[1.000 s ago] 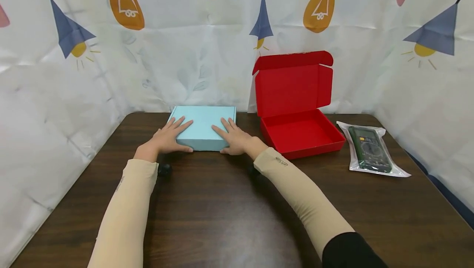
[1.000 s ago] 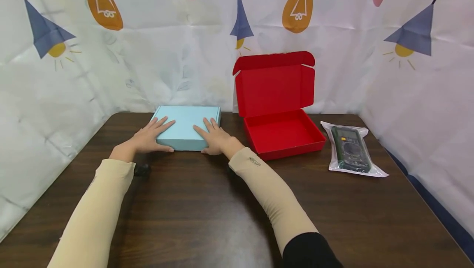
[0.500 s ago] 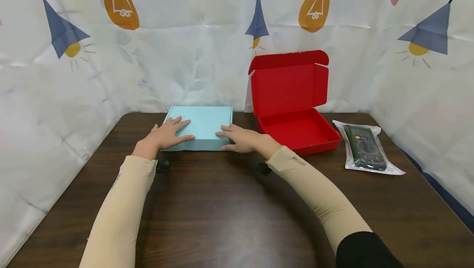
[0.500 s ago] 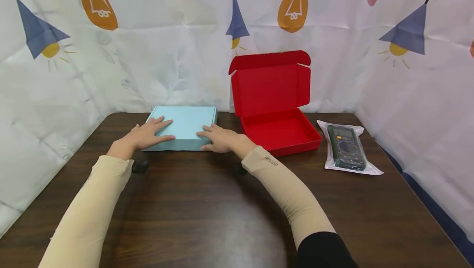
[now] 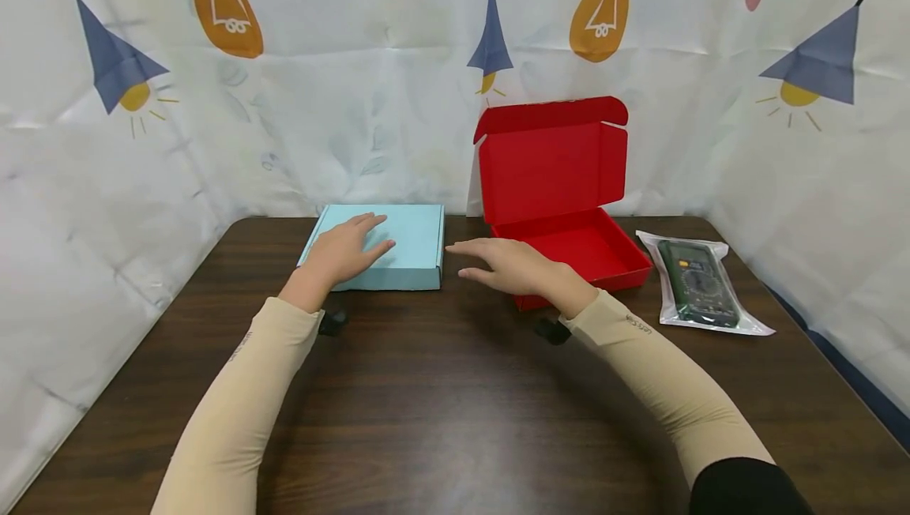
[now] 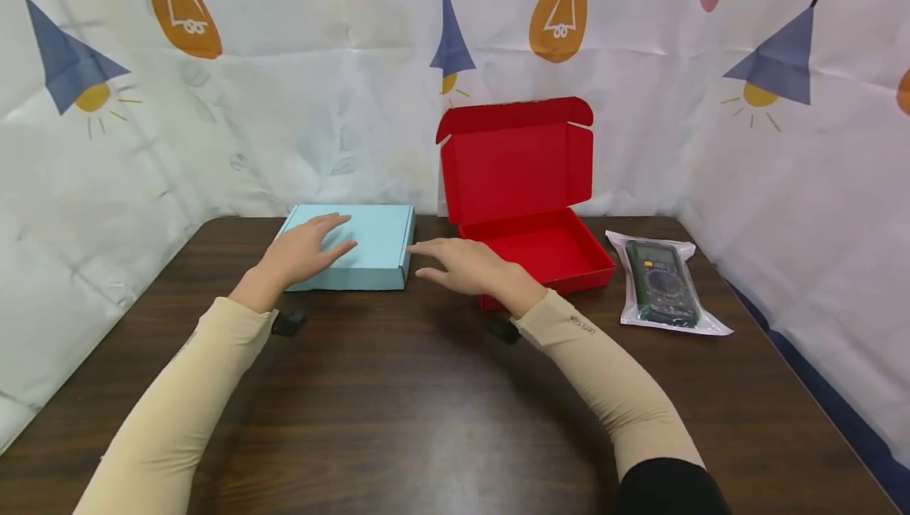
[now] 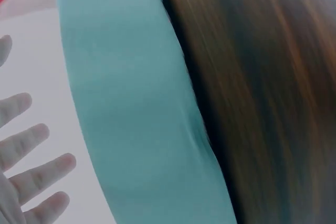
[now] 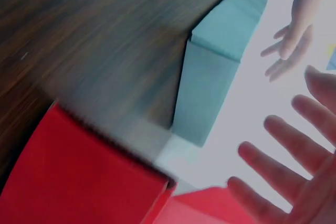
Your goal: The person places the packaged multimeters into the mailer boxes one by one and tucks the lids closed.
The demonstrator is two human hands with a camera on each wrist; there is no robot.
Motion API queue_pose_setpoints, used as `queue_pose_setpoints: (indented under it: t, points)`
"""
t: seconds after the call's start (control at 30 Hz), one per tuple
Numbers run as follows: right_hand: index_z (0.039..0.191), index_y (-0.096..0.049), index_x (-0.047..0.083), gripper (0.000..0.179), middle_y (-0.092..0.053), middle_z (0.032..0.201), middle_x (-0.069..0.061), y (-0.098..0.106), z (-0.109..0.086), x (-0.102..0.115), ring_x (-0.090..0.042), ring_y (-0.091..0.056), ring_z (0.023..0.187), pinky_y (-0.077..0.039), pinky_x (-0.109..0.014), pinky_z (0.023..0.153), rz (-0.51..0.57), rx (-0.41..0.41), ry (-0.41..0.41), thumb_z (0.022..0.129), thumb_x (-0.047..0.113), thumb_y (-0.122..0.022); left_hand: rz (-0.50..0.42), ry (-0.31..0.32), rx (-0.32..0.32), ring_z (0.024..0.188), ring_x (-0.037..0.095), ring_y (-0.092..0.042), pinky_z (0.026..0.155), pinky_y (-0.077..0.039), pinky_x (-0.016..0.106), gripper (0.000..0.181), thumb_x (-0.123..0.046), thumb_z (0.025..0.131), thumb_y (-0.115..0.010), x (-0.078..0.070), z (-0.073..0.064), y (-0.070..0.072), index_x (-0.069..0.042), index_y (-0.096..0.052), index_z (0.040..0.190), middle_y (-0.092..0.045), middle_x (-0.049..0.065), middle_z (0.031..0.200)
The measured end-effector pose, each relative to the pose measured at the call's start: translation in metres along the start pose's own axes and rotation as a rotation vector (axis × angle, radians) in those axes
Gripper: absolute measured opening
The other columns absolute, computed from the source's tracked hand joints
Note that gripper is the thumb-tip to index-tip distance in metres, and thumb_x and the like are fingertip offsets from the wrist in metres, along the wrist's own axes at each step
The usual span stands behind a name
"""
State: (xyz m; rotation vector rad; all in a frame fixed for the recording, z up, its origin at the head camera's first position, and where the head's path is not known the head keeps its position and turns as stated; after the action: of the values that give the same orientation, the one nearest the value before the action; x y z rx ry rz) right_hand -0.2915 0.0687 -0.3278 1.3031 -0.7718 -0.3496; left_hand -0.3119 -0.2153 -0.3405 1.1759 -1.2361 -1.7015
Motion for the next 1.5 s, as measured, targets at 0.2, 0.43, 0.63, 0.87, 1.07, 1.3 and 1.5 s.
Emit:
queue_pose_setpoints:
  t: [0.2,0.43,0.63,0.87,1.07,1.3,1.5]
  points:
    - [0.147,-0.058,0.013,0.047,-0.06,0.144,-0.008,0.018,-0.023,-0.011,-0.027,-0.056,0.132,-0.049,-0.045,0.105,-0.007,-0.248,-0.006,0.101,0.022,-0.067,-0.128,-0.046,-0.054,0.146,0.036,-0.037,0.113,-0.035,0.056,0.063,-0.042,0.106,-0.055,-0.036,0.008,-0.007,-0.011,-0.04,0.158,-0.04,0.016,0.16]
    - [0.143,-0.061,0.009,0.044,-0.062,0.141,-0.011,0.034,-0.046,-0.031,-0.029,-0.057,0.13,-0.049,-0.047,0.104,-0.001,-0.44,-0.019,0.1,0.018,-0.068,-0.274,-0.077,-0.095,0.136,0.034,-0.051,0.106,-0.044,0.055,0.063,-0.044,0.106,-0.055,-0.068,0.012,-0.02,-0.016,-0.038,0.16,-0.041,0.01,0.16]
    - [0.142,-0.061,0.008,0.043,-0.063,0.139,-0.012,0.046,-0.066,-0.049,-0.031,-0.061,0.124,-0.051,-0.05,0.1,0.014,-0.552,-0.033,0.1,0.014,-0.068,-0.418,-0.1,-0.108,0.126,0.033,-0.058,0.098,-0.05,0.053,0.06,-0.038,0.106,-0.056,-0.09,0.017,-0.033,-0.016,-0.04,0.159,-0.04,0.008,0.161]
    - [0.143,-0.058,0.005,0.042,-0.061,0.135,-0.018,0.057,-0.09,-0.079,-0.035,-0.062,0.113,-0.051,-0.056,0.096,0.06,-0.664,-0.132,0.101,0.01,-0.063,-0.575,-0.142,-0.116,0.119,0.029,-0.063,0.098,-0.051,0.051,0.058,-0.035,0.107,-0.056,-0.115,0.021,-0.046,-0.017,-0.04,0.159,-0.042,0.007,0.159]
    - [0.143,-0.058,0.003,0.041,-0.061,0.135,-0.022,0.063,-0.109,-0.104,-0.04,-0.062,0.112,-0.049,-0.06,0.098,0.082,-0.716,-0.249,0.103,0.01,-0.06,-0.643,-0.143,-0.107,0.11,0.029,-0.066,0.092,-0.054,0.047,0.059,-0.033,0.107,-0.056,-0.13,0.024,-0.057,-0.016,-0.037,0.16,-0.039,0.007,0.161]
    - [0.144,-0.058,0.004,0.041,-0.057,0.142,-0.023,0.066,-0.13,-0.13,-0.043,-0.059,0.118,-0.048,-0.062,0.097,0.085,-0.747,-0.396,0.105,0.015,-0.056,-0.812,-0.076,-0.061,0.107,0.037,-0.067,0.09,-0.053,0.05,0.062,-0.033,0.107,-0.055,-0.143,0.029,-0.071,-0.019,-0.031,0.163,-0.036,0.013,0.162]
    - [0.145,-0.056,0.002,0.043,-0.053,0.146,-0.026,0.062,-0.149,-0.151,-0.047,-0.055,0.124,-0.042,-0.064,0.101,0.104,-0.738,-0.502,0.107,0.02,-0.05,-0.971,0.022,-0.019,0.111,0.037,-0.067,0.094,-0.05,0.051,0.065,-0.031,0.108,-0.054,-0.149,0.032,-0.084,-0.016,-0.025,0.164,-0.029,0.016,0.165]
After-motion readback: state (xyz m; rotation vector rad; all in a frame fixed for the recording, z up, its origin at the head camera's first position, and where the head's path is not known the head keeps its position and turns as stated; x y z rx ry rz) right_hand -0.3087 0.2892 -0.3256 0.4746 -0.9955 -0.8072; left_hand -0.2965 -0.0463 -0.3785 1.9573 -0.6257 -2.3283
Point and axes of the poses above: each hand's wrist, its own z-axis towards the middle knuckle, its own y-axis out of the back of the hand, x = y × z, the point moved 3 cm from there along z, towards the middle knuckle
